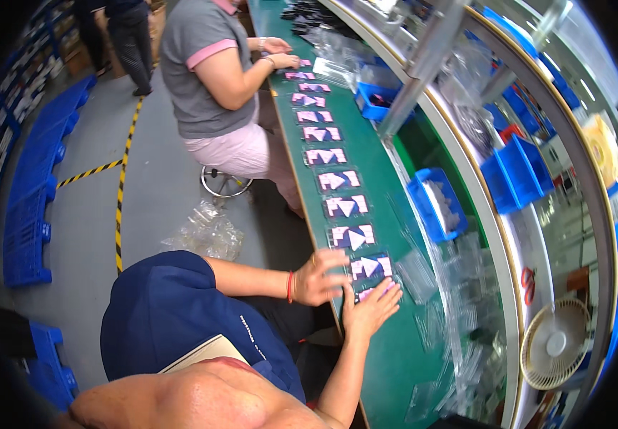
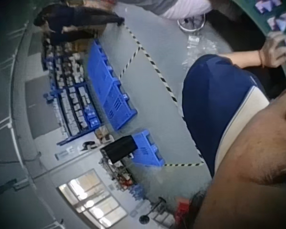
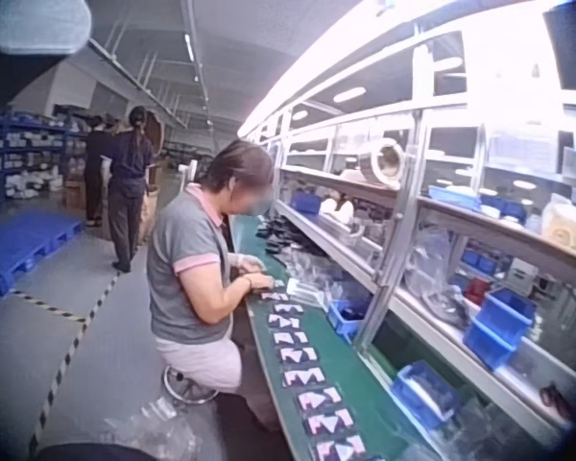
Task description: Manually assembling small electronic parts and placing them into clear plastic trays.
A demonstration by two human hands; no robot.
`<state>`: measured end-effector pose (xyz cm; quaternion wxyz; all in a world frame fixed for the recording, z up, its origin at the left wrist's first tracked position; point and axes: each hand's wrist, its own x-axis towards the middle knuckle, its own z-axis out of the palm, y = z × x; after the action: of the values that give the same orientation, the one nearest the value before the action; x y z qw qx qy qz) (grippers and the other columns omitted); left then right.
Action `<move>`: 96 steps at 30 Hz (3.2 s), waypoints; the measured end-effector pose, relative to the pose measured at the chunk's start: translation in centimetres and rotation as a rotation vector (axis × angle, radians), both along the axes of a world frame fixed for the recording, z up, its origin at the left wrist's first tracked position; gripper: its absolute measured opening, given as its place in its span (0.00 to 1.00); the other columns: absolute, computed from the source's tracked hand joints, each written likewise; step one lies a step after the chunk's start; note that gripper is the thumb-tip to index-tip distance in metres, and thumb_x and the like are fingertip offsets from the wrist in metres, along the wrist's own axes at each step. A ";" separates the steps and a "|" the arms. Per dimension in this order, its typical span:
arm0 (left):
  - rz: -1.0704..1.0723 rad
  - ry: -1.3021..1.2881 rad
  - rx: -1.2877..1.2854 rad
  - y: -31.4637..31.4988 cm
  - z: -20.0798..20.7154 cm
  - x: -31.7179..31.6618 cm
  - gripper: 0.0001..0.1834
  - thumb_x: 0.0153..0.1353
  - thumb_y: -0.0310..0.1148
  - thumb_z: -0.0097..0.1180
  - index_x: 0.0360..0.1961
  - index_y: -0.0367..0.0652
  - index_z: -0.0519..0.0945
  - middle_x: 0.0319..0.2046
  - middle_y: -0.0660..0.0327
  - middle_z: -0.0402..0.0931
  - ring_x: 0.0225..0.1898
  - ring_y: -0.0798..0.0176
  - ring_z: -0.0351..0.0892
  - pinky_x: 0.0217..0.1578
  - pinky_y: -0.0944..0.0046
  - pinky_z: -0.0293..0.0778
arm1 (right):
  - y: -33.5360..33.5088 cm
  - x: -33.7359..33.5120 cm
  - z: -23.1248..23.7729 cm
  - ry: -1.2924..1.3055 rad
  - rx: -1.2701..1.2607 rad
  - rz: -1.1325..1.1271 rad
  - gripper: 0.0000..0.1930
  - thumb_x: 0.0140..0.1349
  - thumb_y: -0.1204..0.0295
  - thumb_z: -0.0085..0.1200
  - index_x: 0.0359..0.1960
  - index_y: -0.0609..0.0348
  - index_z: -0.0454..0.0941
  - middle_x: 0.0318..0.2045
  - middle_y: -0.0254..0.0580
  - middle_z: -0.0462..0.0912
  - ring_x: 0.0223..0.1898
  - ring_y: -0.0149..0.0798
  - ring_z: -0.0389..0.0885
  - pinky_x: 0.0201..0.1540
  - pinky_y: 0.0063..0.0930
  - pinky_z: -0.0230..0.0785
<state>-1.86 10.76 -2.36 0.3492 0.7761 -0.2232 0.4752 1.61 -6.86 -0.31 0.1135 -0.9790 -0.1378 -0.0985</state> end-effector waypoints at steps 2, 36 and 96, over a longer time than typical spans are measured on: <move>-0.171 -0.013 0.008 -1.4 -1.6 -2.7 0.18 0.56 0.37 0.62 0.47 0.45 0.79 0.57 0.49 0.64 0.59 0.43 0.64 0.55 0.44 0.64 | 0.0 0.1 -0.3 0.000 0.001 0.017 0.51 0.55 0.41 0.56 0.70 0.63 0.49 0.69 0.68 0.50 0.71 0.64 0.43 0.69 0.60 0.40; -0.787 0.486 1.067 -12.2 -12.6 -2.2 0.29 0.62 0.43 0.46 0.63 0.43 0.69 0.68 0.51 0.58 0.70 0.45 0.52 0.65 0.36 0.49 | -7.0 -5.7 -1.2 -0.462 0.425 -0.402 0.35 0.52 0.61 0.64 0.60 0.59 0.66 0.63 0.62 0.60 0.65 0.63 0.54 0.66 0.54 0.47; -0.725 1.677 1.408 -22.6 -45.1 -0.5 0.25 0.63 0.37 0.50 0.58 0.35 0.72 0.55 0.49 0.75 0.58 0.52 0.73 0.59 0.54 0.66 | -25.3 -6.4 0.0 -0.477 -0.202 -0.899 0.36 0.59 0.42 0.52 0.62 0.54 0.68 0.60 0.53 0.69 0.66 0.54 0.60 0.63 0.68 0.45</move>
<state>-2.32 -11.81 -47.43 -0.0065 0.7613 -0.3465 -0.5480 -4.78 -32.16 -0.29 -0.0697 -0.8980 0.2654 -0.3440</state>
